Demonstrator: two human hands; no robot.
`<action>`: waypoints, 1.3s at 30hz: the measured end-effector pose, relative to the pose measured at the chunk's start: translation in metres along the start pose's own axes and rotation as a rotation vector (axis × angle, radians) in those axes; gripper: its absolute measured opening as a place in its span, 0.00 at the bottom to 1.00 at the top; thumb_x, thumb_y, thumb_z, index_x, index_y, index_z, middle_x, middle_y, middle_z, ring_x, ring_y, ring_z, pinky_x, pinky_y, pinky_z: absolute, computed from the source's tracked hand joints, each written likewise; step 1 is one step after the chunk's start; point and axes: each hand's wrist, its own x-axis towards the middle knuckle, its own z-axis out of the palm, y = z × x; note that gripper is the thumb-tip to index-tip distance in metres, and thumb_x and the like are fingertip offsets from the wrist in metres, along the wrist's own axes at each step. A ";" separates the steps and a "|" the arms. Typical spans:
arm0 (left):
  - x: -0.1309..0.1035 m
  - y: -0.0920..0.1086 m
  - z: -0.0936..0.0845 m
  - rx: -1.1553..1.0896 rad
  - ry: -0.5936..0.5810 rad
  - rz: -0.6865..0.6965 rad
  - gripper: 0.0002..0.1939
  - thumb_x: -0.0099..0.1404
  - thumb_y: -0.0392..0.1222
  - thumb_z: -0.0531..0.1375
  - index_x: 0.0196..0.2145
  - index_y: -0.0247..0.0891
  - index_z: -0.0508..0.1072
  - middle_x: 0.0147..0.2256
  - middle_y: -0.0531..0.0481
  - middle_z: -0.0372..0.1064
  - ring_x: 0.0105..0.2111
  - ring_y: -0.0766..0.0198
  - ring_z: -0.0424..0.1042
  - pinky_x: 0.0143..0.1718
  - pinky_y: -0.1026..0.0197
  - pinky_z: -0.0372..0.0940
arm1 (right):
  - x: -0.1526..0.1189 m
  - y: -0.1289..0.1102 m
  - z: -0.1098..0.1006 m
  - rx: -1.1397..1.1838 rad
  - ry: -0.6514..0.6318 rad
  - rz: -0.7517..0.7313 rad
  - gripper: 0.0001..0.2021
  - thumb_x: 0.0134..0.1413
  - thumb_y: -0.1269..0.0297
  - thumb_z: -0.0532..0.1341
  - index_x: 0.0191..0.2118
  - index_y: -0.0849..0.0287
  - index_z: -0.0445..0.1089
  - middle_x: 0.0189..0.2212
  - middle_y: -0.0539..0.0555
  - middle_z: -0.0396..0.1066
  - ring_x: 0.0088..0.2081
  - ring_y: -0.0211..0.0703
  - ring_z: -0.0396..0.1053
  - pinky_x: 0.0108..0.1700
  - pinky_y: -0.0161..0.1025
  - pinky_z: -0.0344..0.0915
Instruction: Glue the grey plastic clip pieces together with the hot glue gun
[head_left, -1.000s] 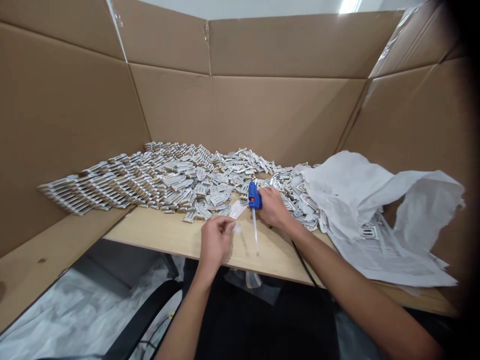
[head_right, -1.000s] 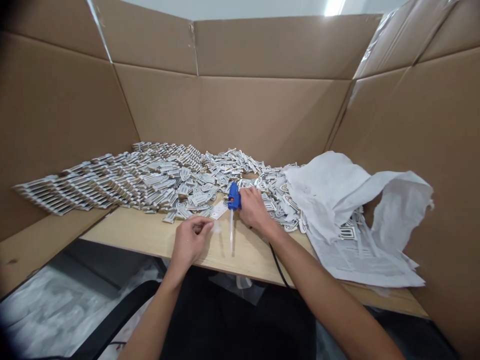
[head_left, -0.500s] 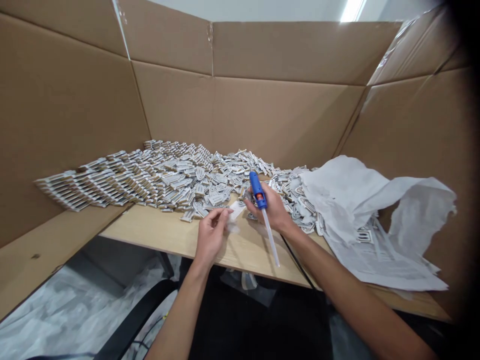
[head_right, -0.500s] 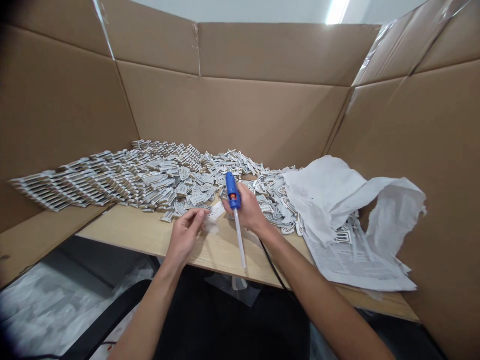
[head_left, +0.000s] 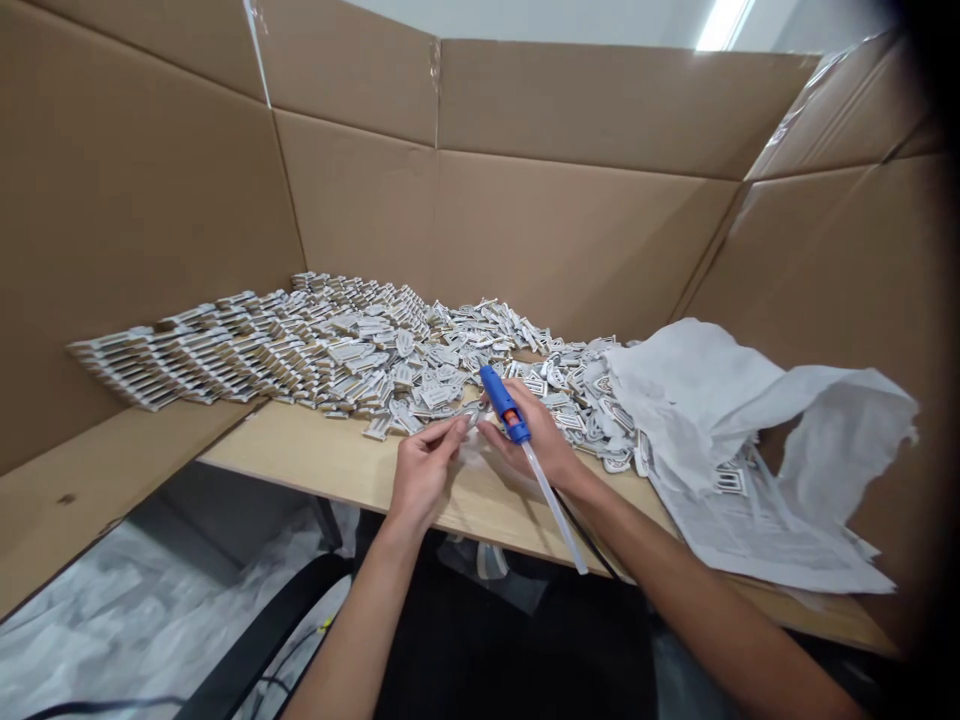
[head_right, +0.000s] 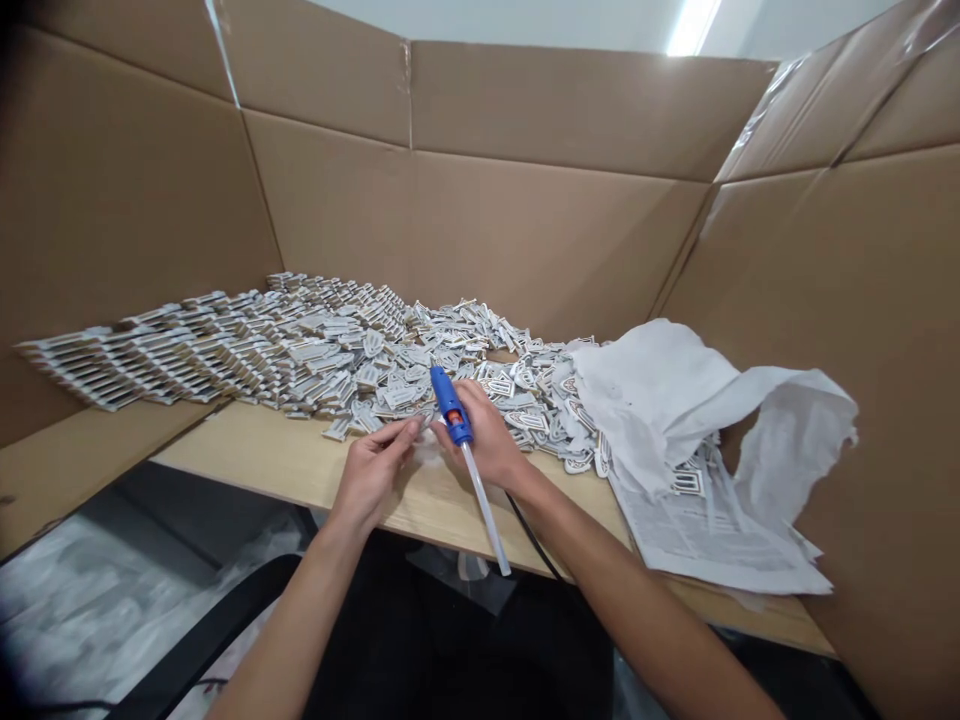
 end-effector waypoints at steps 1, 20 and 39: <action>0.001 -0.001 0.000 -0.040 0.028 -0.009 0.19 0.56 0.51 0.75 0.43 0.39 0.86 0.38 0.45 0.82 0.32 0.67 0.72 0.35 0.64 0.67 | 0.000 -0.002 0.001 -0.005 0.032 0.001 0.08 0.62 0.60 0.63 0.45 0.55 0.68 0.41 0.56 0.70 0.42 0.49 0.68 0.47 0.45 0.67; -0.008 0.008 0.005 0.017 0.151 0.079 0.15 0.55 0.46 0.75 0.39 0.36 0.84 0.31 0.46 0.80 0.30 0.63 0.75 0.35 0.61 0.70 | -0.010 -0.003 0.018 0.364 0.072 0.311 0.12 0.59 0.53 0.68 0.40 0.55 0.71 0.34 0.53 0.76 0.33 0.44 0.73 0.38 0.42 0.70; -0.009 0.007 0.009 -0.023 0.081 0.123 0.17 0.59 0.46 0.72 0.41 0.36 0.73 0.30 0.47 0.78 0.33 0.57 0.82 0.39 0.57 0.76 | 0.001 0.009 -0.007 0.202 0.057 0.315 0.13 0.54 0.54 0.69 0.34 0.54 0.68 0.29 0.50 0.75 0.28 0.42 0.70 0.34 0.41 0.66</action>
